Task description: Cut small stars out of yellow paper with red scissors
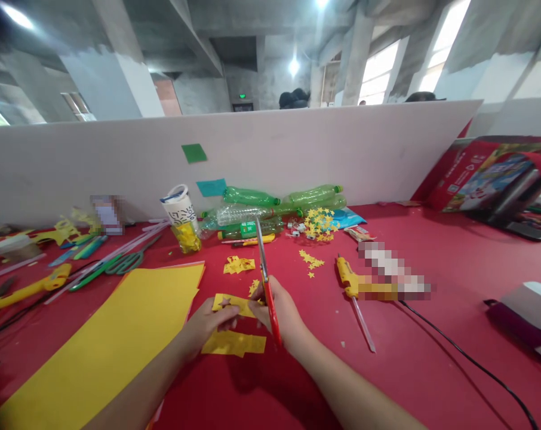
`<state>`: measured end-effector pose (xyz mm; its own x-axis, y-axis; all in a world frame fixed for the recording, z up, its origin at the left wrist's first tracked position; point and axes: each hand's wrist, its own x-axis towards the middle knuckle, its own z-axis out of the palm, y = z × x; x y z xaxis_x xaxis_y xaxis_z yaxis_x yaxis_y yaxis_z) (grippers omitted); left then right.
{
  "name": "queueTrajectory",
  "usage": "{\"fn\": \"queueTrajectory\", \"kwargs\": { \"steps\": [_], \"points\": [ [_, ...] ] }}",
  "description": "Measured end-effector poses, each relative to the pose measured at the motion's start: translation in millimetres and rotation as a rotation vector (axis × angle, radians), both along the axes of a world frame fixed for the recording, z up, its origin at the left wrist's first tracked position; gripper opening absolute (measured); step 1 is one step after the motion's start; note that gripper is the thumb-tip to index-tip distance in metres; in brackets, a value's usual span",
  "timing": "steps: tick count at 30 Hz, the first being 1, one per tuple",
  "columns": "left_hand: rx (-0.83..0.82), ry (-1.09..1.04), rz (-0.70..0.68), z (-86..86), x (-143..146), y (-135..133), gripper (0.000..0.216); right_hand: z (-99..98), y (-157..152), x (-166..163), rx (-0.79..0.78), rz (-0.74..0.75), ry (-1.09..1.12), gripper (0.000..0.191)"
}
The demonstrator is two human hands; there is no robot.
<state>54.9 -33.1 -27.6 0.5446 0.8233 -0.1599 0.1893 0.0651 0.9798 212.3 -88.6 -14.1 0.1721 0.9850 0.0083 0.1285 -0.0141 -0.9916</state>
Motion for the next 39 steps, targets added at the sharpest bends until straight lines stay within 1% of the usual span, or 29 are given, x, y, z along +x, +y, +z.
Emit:
{"fn": "queueTrajectory", "kwargs": {
  "steps": [2,4,5,7,10,12,14,16,19,22,25,27,29,34,39],
  "points": [
    [0.029,0.016,-0.014,-0.1,-2.6,1.2,0.02,-0.6,0.0,0.5,0.003,0.007,-0.03,0.015],
    [0.057,0.003,0.032,0.6,-5.2,3.8,0.02,-0.7,0.2,2.9,0.017,0.003,-0.06,0.019],
    [0.068,-0.014,0.081,1.2,-6.5,5.7,0.022,-0.5,0.3,4.7,0.026,0.0,-0.075,0.021],
    [0.07,-0.081,0.224,2.3,-9.5,10.9,0.024,0.6,0.1,8.7,0.042,-0.001,-0.107,0.025],
    [0.034,-0.241,0.445,3.2,-14.9,20.1,0.022,5.0,-3.4,12.1,0.039,0.036,-0.177,0.031],
    [0.029,-0.339,0.543,3.6,-18.6,25.4,0.02,9.8,-8.1,11.0,0.02,0.103,-0.309,0.033],
    [0.055,-0.394,0.6,4.7,-22.1,28.9,0.02,14.8,-13.6,8.2,-0.017,0.214,-0.488,0.032],
    [0.09,-0.418,0.644,7.1,-24.9,30.1,0.021,18.2,-18.3,5.4,-0.039,0.298,-0.619,0.031],
    [0.138,-0.433,0.717,11.8,-26.6,28.3,0.022,19.4,-21.5,3.1,-0.084,0.317,-0.712,0.034],
    [0.159,-0.432,0.714,14.1,-25.1,25.2,0.021,20.2,-21.7,1.8,-0.115,0.325,-0.7,0.035],
    [0.154,-0.443,0.715,13.3,-23.0,22.6,0.021,25.9,-22.6,-0.8,-0.144,0.35,-0.608,0.036],
    [0.149,-0.432,0.709,12.9,-22.1,20.7,0.021,30.2,-24.1,-2.8,-0.192,0.367,-0.535,0.037],
    [0.163,-0.406,0.665,13.7,-21.6,18.2,0.022,31.8,-25.8,-4.1,-0.238,0.387,-0.464,0.036],
    [0.25,-0.364,0.559,17.1,-20.0,11.7,0.022,25.0,-28.5,-2.8,-0.287,0.427,-0.245,0.033],
    [0.251,-0.38,0.557,14.3,-18.9,11.0,0.021,22.3,-28.4,-2.4,-0.292,0.456,-0.215,0.033]
  ]
}}
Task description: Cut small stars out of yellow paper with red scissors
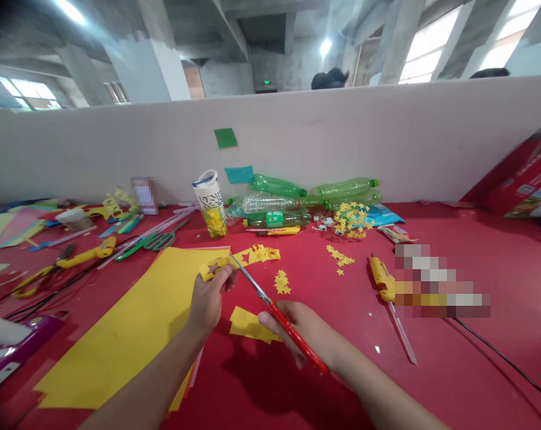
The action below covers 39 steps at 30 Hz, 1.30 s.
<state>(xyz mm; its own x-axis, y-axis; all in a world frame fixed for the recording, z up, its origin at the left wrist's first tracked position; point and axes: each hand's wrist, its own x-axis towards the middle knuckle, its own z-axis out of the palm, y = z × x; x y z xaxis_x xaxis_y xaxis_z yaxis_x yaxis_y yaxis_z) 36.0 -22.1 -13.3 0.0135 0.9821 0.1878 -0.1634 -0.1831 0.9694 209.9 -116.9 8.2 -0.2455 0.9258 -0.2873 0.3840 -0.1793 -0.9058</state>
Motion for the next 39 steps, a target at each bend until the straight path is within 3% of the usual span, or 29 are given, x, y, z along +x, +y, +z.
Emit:
{"fn": "queueTrajectory", "kwargs": {
  "steps": [10,20,32,39],
  "points": [
    [-0.067,-0.202,-0.087,1.1,3.1,-1.2,0.011,-18.8,0.4,-1.9,-0.004,-0.004,0.079,0.032],
    [-0.156,-0.347,-0.125,5.5,3.3,-2.9,0.009,-17.1,-0.3,-3.5,-0.024,-0.016,0.107,0.035],
    [-0.151,-0.38,-0.133,4.0,2.2,-0.9,0.012,-17.9,1.7,-3.1,-0.058,0.006,0.12,0.04],
    [-0.086,-0.235,-0.154,2.4,-6.6,8.5,0.013,-15.8,1.1,-1.7,-0.058,-0.011,0.065,0.04]
  ]
}}
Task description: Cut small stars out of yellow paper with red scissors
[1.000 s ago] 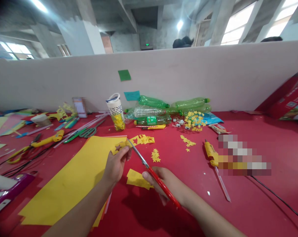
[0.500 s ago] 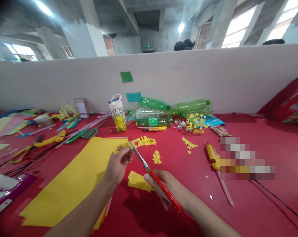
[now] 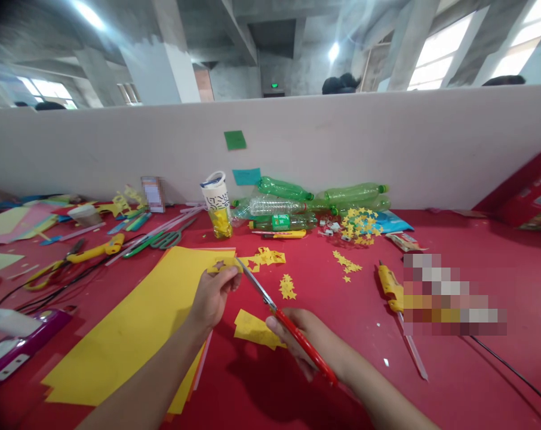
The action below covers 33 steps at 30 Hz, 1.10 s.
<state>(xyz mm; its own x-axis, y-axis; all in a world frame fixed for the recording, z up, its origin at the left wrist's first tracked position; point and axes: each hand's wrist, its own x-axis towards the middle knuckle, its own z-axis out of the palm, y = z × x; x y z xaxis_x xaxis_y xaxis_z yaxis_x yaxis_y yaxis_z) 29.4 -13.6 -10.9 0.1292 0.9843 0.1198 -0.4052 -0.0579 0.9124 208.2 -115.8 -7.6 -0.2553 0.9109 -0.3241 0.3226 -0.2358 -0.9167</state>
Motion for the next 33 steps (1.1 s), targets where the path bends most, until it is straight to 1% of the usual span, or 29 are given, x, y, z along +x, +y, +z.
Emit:
{"fn": "queueTrajectory", "kwargs": {
  "steps": [5,16,23,29,33],
  "points": [
    [0.016,0.052,-0.014,-1.0,-5.4,5.0,0.016,2.3,-0.3,-0.4,-0.005,0.019,0.001,0.042],
    [-0.007,0.072,-0.031,1.2,-7.2,6.8,0.016,-3.4,2.1,1.6,-0.018,0.006,0.013,0.04],
    [-0.022,0.08,-0.047,1.3,-9.1,8.0,0.015,0.6,1.2,1.0,0.007,0.027,0.027,0.04],
    [-0.015,0.1,-0.042,-0.3,-9.7,8.6,0.015,-0.7,2.7,0.1,-0.013,-0.004,0.045,0.041],
    [0.016,0.105,0.011,-2.5,-8.9,7.3,0.016,-3.0,2.7,-1.0,-0.01,-0.003,0.041,0.042]
  ]
}}
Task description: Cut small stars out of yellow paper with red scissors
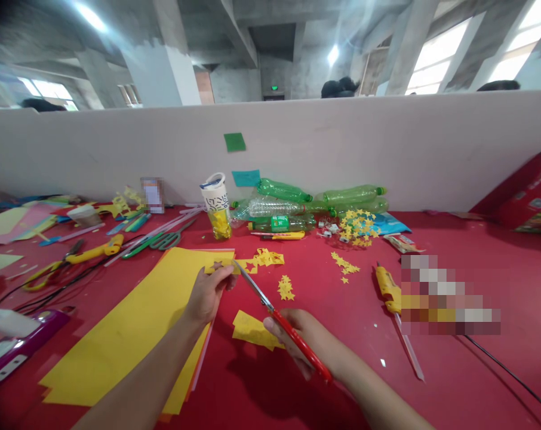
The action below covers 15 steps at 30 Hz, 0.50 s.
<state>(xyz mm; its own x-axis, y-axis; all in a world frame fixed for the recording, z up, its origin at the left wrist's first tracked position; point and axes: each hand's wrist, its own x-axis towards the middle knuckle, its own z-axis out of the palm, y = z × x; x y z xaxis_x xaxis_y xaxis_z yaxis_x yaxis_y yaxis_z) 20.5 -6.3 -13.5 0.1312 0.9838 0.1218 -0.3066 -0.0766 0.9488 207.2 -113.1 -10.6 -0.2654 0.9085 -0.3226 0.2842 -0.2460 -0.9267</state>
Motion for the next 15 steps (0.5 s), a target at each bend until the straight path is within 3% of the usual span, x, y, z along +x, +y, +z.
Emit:
{"fn": "queueTrajectory", "kwargs": {
  "steps": [5,15],
  "points": [
    [0.075,0.088,0.025,4.8,5.1,-9.2,0.02,6.5,-1.7,-6.1,-0.036,-0.026,0.072,0.043],
    [0.168,0.224,0.11,10.0,10.7,-21.4,0.023,10.9,-1.1,-5.8,-0.025,0.059,0.085,0.045]
  ]
}}
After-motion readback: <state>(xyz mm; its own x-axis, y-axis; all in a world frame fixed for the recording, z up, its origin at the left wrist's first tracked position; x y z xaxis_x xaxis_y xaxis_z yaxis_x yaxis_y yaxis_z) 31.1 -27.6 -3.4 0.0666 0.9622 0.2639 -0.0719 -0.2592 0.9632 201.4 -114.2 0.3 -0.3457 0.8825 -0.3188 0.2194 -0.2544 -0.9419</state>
